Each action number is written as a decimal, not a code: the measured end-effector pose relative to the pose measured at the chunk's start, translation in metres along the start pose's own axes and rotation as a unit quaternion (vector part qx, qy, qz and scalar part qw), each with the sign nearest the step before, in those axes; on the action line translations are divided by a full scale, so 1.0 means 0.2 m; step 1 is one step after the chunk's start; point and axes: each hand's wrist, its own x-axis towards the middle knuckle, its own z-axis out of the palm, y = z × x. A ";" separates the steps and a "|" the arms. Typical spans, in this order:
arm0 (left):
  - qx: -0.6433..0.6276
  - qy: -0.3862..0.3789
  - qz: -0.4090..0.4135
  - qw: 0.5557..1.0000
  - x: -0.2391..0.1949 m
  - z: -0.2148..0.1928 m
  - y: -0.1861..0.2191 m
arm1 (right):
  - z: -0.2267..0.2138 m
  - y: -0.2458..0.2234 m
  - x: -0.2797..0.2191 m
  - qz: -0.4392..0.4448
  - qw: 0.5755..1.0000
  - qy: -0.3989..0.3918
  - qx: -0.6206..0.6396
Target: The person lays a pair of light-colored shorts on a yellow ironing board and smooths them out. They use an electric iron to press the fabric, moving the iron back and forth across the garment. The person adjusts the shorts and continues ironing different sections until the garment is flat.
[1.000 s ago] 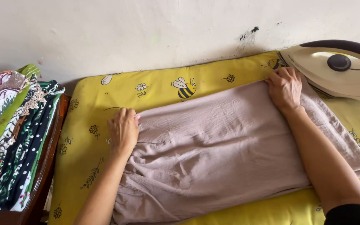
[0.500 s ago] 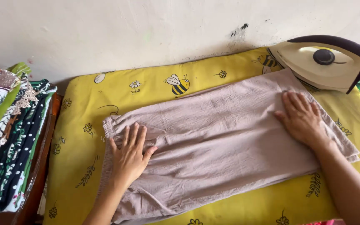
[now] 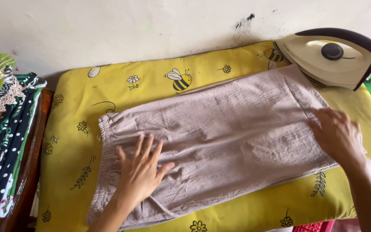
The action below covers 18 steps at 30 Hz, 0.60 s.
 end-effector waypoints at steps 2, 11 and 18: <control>-0.029 0.072 0.046 0.996 0.10 -0.13 0.06 | -0.04 -0.01 0.17 -0.062 0.977 0.201 0.020; -0.160 0.084 0.132 0.975 0.71 -0.08 0.35 | 0.22 -0.16 0.97 -0.019 0.961 0.240 0.136; -0.097 0.126 0.104 0.982 0.77 -0.02 0.33 | 0.25 -0.18 1.01 0.004 0.967 0.247 0.060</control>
